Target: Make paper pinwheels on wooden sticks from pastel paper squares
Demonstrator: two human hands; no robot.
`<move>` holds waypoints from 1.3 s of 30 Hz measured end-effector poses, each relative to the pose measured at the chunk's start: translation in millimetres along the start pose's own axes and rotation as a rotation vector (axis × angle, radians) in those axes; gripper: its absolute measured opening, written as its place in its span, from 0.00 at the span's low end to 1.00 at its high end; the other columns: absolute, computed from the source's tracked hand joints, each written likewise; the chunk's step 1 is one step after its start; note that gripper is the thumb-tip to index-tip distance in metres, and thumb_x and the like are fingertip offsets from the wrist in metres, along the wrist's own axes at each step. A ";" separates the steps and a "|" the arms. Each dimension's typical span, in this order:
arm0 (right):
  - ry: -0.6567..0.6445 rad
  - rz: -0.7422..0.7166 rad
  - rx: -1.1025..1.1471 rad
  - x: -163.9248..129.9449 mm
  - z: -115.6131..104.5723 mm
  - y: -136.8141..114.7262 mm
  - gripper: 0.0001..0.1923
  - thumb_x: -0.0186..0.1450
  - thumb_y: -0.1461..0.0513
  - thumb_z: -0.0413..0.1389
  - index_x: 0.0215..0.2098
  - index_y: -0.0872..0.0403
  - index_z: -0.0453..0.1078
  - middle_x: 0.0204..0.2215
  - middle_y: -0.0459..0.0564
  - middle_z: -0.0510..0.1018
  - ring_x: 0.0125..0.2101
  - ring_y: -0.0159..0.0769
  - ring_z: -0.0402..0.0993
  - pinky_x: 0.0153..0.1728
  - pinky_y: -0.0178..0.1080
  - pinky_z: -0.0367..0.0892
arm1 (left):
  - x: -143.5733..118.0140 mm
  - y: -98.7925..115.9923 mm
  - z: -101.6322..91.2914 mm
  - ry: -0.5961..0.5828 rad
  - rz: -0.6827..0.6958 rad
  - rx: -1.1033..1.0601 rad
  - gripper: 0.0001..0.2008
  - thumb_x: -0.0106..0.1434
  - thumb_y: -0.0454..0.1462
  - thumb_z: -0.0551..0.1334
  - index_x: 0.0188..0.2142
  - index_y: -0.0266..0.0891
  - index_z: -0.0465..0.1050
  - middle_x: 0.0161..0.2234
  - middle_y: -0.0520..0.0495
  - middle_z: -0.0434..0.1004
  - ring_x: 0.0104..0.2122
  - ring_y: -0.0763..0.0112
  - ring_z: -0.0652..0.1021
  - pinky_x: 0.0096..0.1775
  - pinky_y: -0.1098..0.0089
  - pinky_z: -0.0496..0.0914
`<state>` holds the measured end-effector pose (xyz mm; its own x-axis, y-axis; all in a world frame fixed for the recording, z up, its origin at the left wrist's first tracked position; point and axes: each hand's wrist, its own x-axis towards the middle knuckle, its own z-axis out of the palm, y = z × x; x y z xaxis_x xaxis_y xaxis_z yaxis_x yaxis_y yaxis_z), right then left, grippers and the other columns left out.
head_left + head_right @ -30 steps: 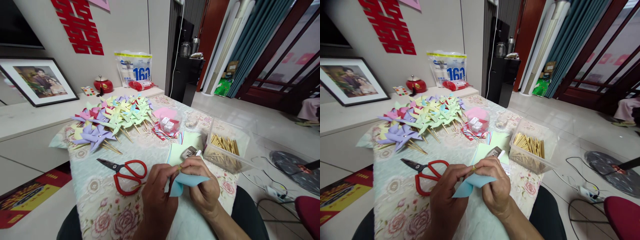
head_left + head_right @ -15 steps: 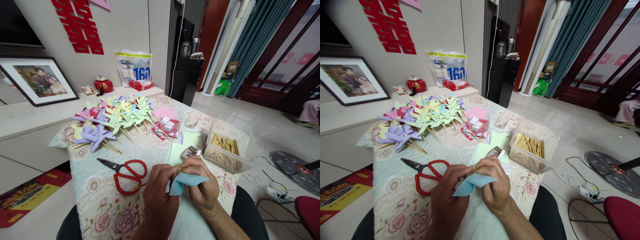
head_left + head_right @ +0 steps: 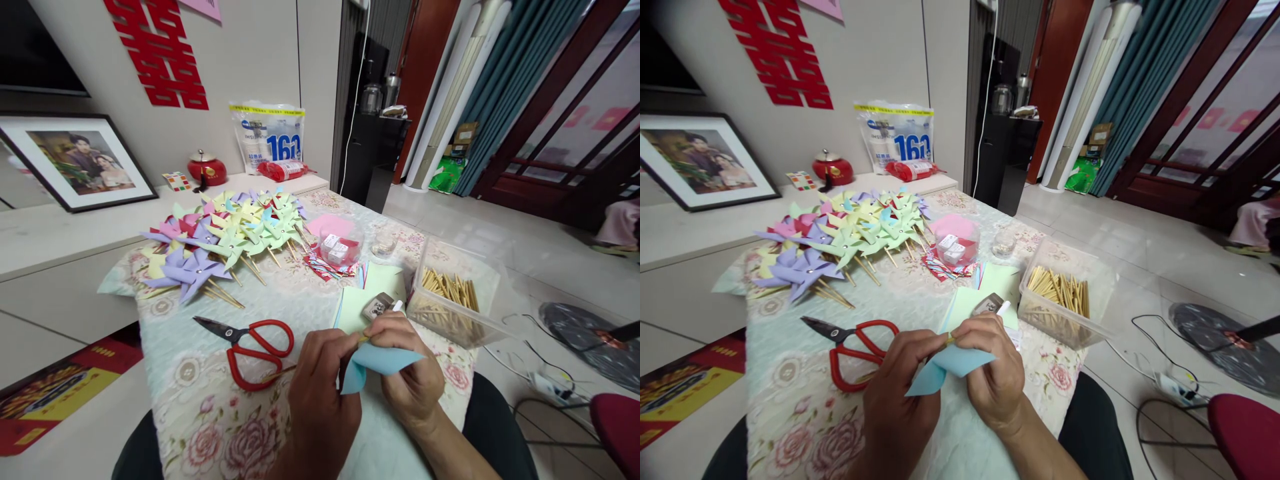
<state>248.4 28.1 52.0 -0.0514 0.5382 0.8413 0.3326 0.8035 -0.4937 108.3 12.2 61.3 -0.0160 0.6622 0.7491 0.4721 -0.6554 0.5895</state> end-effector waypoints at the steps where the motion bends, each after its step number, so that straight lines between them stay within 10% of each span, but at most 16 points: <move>1: -0.002 -0.002 0.001 -0.3 0.0 0.2 0.19 0.62 0.78 0.50 0.45 0.55 0.69 0.39 0.51 0.76 0.39 0.38 0.73 0.44 0.48 0.67 | -0.1 0.0 0.1 0.000 -0.001 0.000 0.14 0.62 0.25 0.54 0.42 0.37 0.74 0.35 0.47 0.75 0.37 0.73 0.77 0.40 0.74 0.72; 22: -0.042 0.068 -0.021 1.9 -1.5 -3.1 0.15 0.65 0.75 0.50 0.44 0.52 0.67 0.36 0.48 0.74 0.36 0.37 0.71 0.41 0.45 0.66 | -3.5 -0.1 5.6 -0.016 -0.079 -0.029 0.14 0.61 0.26 0.53 0.39 0.39 0.74 0.34 0.47 0.75 0.36 0.70 0.77 0.38 0.71 0.71; 31: -0.283 0.660 0.015 20.7 -14.9 8.8 0.18 0.65 0.63 0.58 0.54 0.49 0.68 0.35 0.45 0.73 0.34 0.36 0.71 0.33 0.36 0.66 | -0.2 -8.7 5.7 -0.329 -0.745 -0.417 0.09 0.56 0.36 0.65 0.38 0.40 0.73 0.30 0.48 0.77 0.30 0.67 0.77 0.32 0.69 0.73; 39: -0.455 0.612 0.059 51.0 0.9 12.3 0.04 0.63 0.64 0.59 0.38 0.54 0.72 0.29 0.44 0.73 0.31 0.35 0.69 0.33 0.36 0.65 | 11.0 -24.6 8.0 -0.173 -1.083 -0.766 0.18 0.53 0.49 0.69 0.27 0.37 0.71 0.16 0.56 0.67 0.16 0.76 0.66 0.19 0.74 0.64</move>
<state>249.0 65.7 88.6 -0.2617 0.9331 0.2466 0.3761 0.3339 -0.8643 103.6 38.5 52.6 0.0723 0.9739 -0.2150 -0.3183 0.2268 0.9205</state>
